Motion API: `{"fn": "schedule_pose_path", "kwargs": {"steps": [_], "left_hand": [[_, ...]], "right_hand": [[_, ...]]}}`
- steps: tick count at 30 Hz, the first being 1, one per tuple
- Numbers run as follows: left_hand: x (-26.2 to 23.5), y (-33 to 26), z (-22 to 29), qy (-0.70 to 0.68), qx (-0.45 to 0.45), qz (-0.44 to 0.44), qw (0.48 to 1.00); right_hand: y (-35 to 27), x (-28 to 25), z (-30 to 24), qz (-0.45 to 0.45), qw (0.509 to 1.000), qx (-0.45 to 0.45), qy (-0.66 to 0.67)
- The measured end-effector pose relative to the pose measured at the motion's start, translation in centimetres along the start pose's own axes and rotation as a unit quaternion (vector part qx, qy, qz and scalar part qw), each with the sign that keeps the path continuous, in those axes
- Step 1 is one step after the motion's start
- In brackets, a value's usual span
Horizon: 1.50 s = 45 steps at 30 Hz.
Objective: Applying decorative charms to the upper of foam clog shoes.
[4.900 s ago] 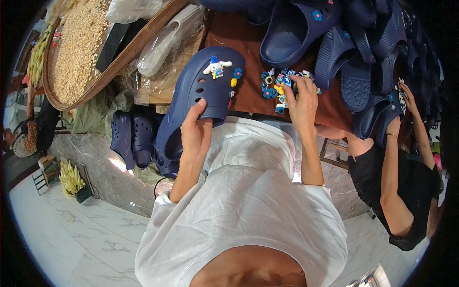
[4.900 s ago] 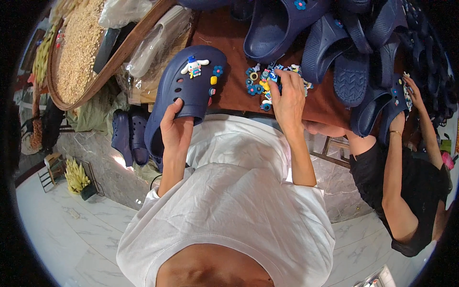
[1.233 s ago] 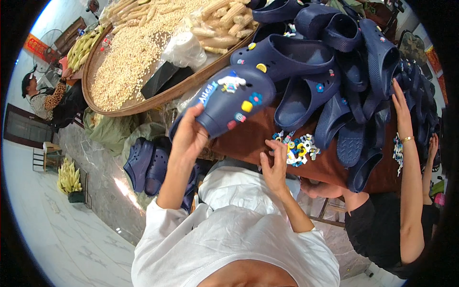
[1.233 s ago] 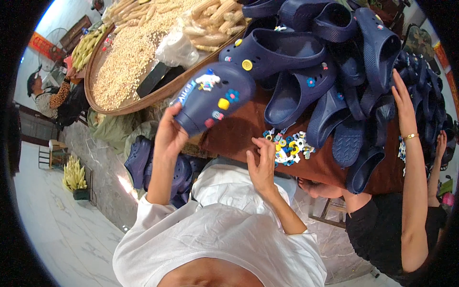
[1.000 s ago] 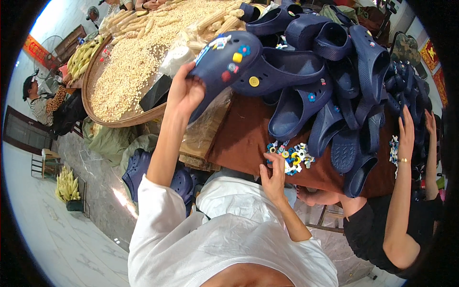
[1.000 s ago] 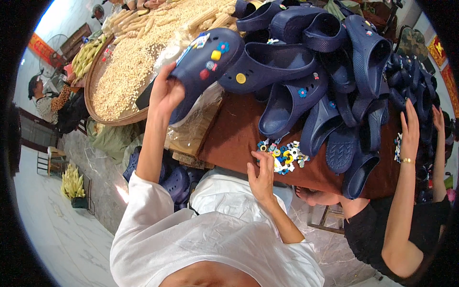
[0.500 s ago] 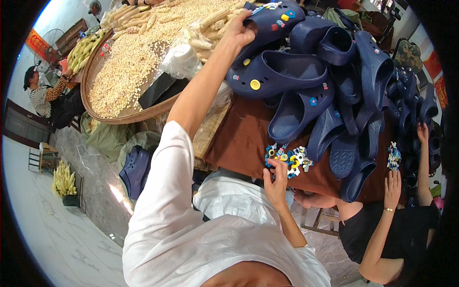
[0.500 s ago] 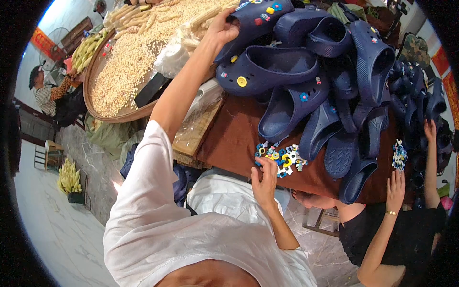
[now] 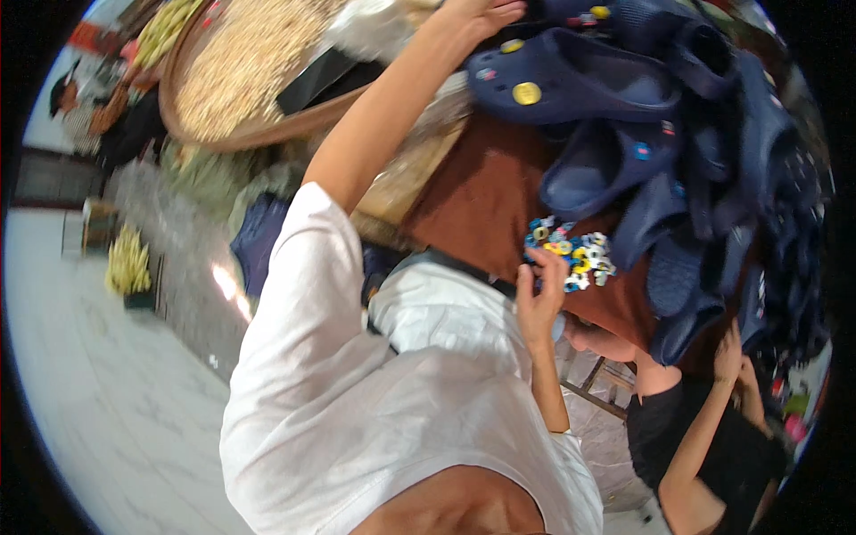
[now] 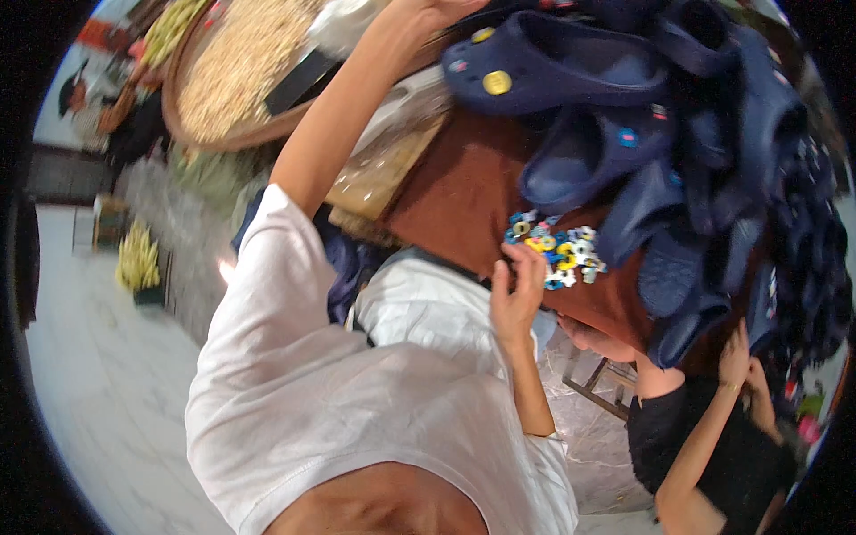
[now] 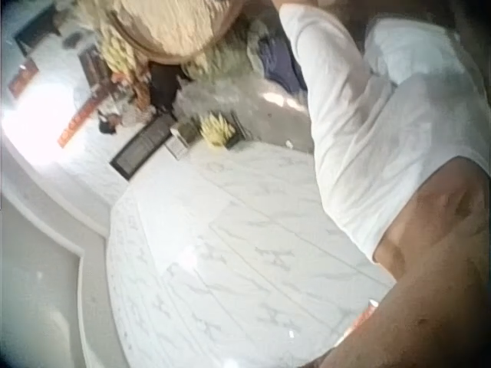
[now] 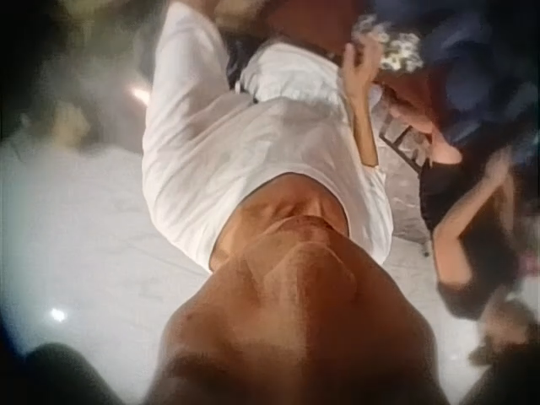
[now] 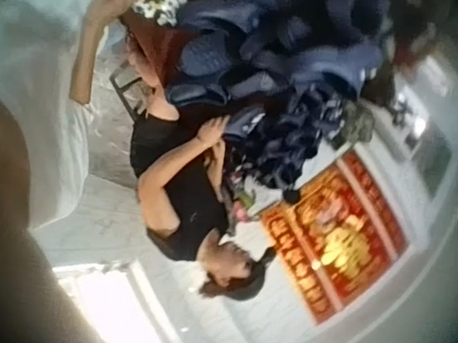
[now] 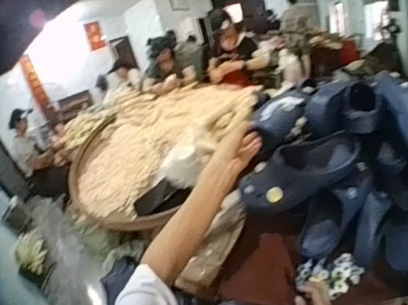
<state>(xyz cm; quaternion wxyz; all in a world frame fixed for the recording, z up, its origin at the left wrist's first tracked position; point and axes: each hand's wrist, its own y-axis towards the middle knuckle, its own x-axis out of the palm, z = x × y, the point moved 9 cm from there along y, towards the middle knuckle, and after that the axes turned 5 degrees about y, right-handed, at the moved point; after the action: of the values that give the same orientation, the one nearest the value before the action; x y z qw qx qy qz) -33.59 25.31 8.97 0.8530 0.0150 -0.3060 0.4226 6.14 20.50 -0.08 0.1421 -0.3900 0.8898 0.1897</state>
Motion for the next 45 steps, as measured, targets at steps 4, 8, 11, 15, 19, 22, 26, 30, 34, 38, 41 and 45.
{"fn": "schedule_pose_path", "kwargs": {"steps": [4, 8, 11, 15, 19, 22, 26, 30, 34, 38, 41, 45], "left_hand": [[-4.6, -9.7, 2.7, 0.052, 0.037, -0.085, 0.994], [-13.2, -19.7, 5.1, 0.193, 0.049, 0.003, 0.98], [-23.9, -27.0, 6.1, 0.259, 0.136, 0.164, 0.942], [-39.0, -37.3, -0.3, 0.273, 0.108, 0.361, 0.885], [-48.0, -47.1, -10.8, 0.285, 0.032, 0.514, 0.808], [-53.4, -51.8, -14.3, 0.348, 0.051, 0.603, 0.716], [-56.8, -52.6, -10.8, 0.511, 0.023, 0.658, 0.552], [-63.6, -54.3, -8.7, 0.484, -0.053, 0.648, 0.586], [-63.8, -48.6, -7.7, 0.386, 0.002, 0.58, 0.717], [-62.1, -45.4, -8.0, 0.319, -0.064, 0.563, 0.76], [-62.4, -49.3, -4.9, 0.188, -0.006, 0.555, 0.81], [-53.1, -48.7, -0.7, 0.061, 0.061, 0.442, 0.893]], "right_hand": [[0.0, 0.3, -0.5, -0.002, 1.0, -0.025, -0.006], [0.0, 0.7, -0.9, 0.005, 0.997, -0.053, -0.056], [0.5, 2.2, -2.1, -0.022, 0.995, -0.066, -0.075], [0.6, 3.8, -3.2, -0.042, 0.99, -0.093, -0.095], [0.6, 4.1, -2.9, -0.051, 0.99, -0.098, -0.093], [0.5, 4.1, -3.4, -0.056, 0.988, -0.105, -0.098], [0.1, 3.9, -3.0, -0.055, 0.992, -0.077, -0.084], [0.4, 3.8, -3.0, -0.049, 0.993, -0.094, -0.056], [0.3, 2.6, -3.5, -0.014, 0.995, -0.084, -0.056], [0.0, 1.6, -2.6, 0.006, 0.996, -0.06, -0.06], [0.3, 0.3, -2.7, 0.014, 0.996, -0.063, -0.06], [0.4, -1.4, -1.1, 0.045, 0.996, -0.04, -0.059]]}}
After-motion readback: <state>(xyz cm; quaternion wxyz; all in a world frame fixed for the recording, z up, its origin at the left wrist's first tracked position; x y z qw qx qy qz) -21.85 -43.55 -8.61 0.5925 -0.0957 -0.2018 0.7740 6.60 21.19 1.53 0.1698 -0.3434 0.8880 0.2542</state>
